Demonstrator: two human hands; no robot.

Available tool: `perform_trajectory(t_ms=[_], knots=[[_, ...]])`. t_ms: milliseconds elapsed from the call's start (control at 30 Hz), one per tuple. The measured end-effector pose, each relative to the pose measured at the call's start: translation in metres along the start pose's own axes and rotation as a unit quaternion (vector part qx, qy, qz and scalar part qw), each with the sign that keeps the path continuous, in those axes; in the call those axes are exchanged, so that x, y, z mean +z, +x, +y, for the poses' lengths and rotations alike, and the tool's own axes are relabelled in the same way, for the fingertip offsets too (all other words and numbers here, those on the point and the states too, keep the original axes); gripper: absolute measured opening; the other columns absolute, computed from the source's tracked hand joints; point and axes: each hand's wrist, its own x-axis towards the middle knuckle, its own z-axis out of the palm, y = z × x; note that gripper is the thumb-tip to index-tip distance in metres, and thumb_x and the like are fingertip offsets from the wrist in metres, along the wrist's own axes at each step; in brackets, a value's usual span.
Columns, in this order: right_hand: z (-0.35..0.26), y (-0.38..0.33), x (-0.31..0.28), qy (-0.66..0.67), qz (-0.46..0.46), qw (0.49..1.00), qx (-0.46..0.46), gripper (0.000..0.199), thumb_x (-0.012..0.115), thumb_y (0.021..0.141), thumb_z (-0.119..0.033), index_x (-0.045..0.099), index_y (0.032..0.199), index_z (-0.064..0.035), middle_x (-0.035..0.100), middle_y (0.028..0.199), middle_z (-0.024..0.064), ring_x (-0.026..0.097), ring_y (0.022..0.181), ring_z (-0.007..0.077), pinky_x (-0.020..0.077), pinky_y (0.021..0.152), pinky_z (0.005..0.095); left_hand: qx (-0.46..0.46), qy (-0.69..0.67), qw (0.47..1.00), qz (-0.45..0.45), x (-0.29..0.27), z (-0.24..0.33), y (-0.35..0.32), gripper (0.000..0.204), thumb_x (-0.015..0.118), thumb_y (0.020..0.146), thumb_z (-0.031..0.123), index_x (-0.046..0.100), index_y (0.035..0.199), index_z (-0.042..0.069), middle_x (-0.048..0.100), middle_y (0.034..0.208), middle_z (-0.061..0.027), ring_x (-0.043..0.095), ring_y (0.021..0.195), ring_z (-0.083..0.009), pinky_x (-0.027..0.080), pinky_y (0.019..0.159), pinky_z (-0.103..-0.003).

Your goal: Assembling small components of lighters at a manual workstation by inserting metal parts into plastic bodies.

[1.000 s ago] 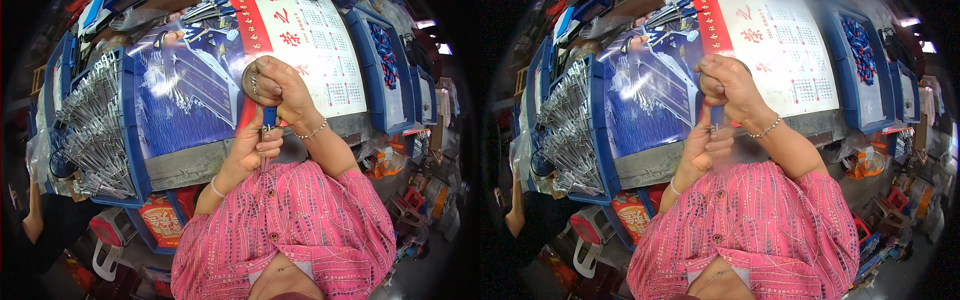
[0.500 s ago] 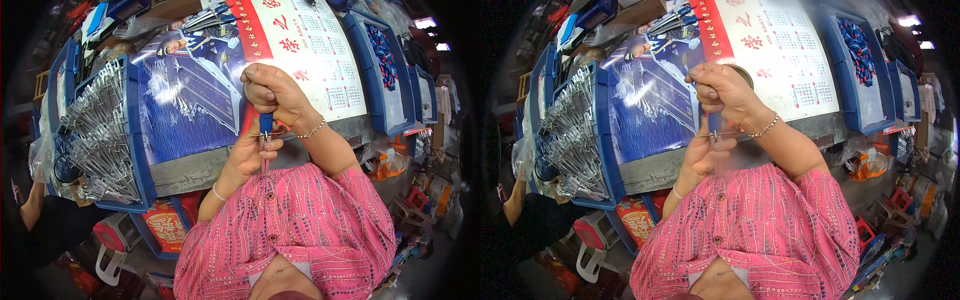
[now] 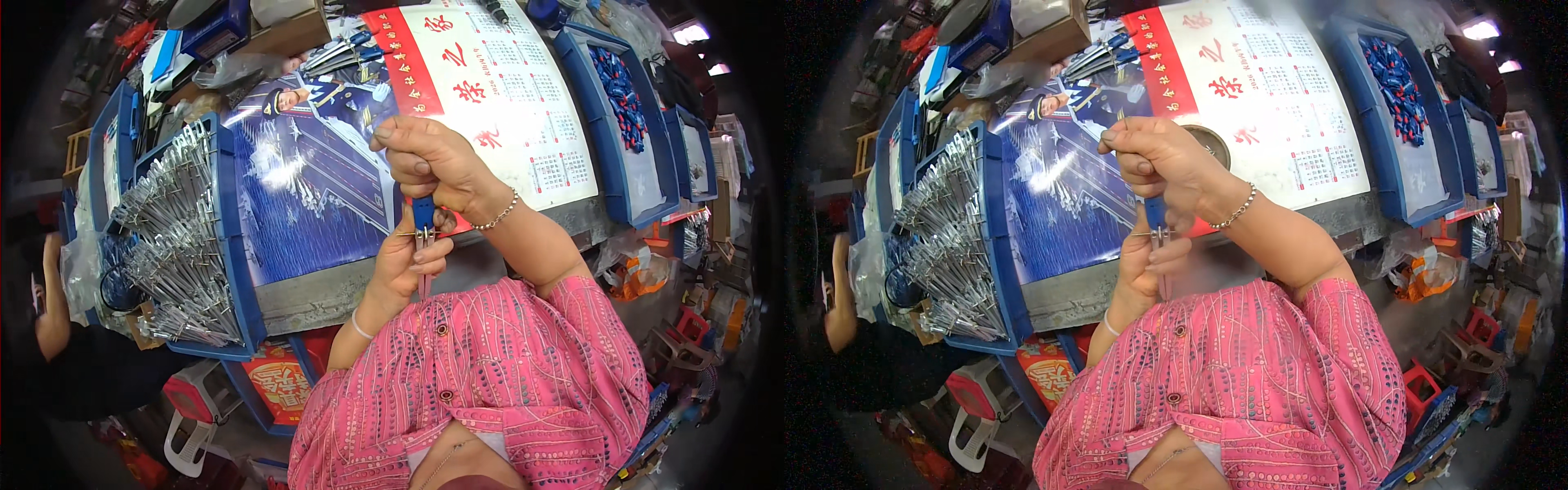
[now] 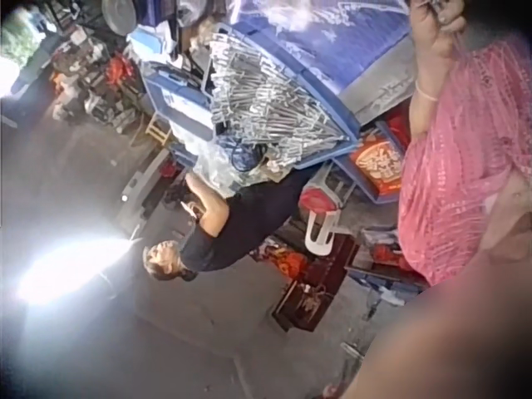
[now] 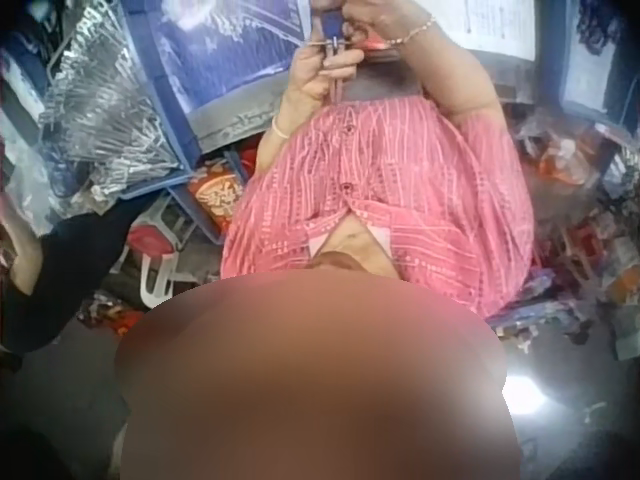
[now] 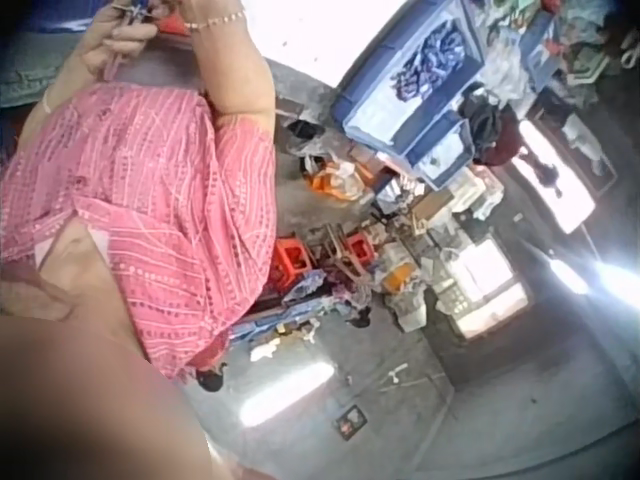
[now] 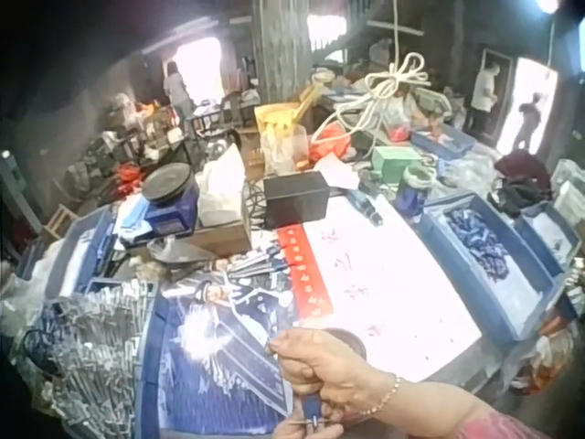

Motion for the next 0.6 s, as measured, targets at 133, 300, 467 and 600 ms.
perform_trajectory(t_ms=[133,300,467,600], knots=[[0.000,0.005,0.000,0.027,0.012,0.999,-0.021,0.016,0.047,0.091,-0.018,0.051,0.088,-0.0032,0.030,0.047,-0.0073,0.023,0.039,0.0016,0.0184,0.036,0.0170,0.032,-0.036,0.999,0.005,0.007,0.000,0.003,0.041,0.043,0.091,0.037,0.048,0.097,-0.003,0.047,0.090,-0.0099,0.035,0.047,-0.0072,0.029,0.037,-0.018],[0.003,0.009,-0.001,0.050,0.019,0.997,-0.055,0.015,0.047,0.091,-0.018,0.051,0.088,-0.0031,0.031,0.048,-0.0063,0.024,0.039,0.0020,0.0188,0.036,0.0170,0.061,-0.034,0.997,0.021,0.012,0.002,0.006,0.039,0.042,0.092,0.035,0.048,0.095,-0.004,0.048,0.087,-0.0109,0.034,0.045,-0.0069,0.028,0.035,-0.017],[0.000,0.016,-0.011,0.065,-0.069,0.992,-0.082,0.014,0.048,0.091,-0.016,0.052,0.092,-0.0031,0.044,0.056,-0.0024,0.038,0.046,0.0042,0.0320,0.042,0.0173,0.078,-0.008,0.996,0.041,0.021,0.011,0.007,0.039,0.041,0.093,0.034,0.046,0.093,-0.005,0.046,0.087,-0.0107,0.035,0.044,-0.0069,0.028,0.035,-0.018],[-0.005,0.017,-0.027,-0.060,0.092,0.971,-0.213,0.013,0.051,0.089,-0.013,0.053,0.098,-0.0033,0.057,0.082,0.0042,0.053,0.072,0.0097,0.0442,0.067,0.0224,0.122,0.059,0.990,-0.023,0.041,0.023,0.004,0.041,0.042,0.092,0.036,0.043,0.090,-0.005,0.043,0.087,-0.0108,0.035,0.044,-0.0070,0.029,0.034,-0.018]])
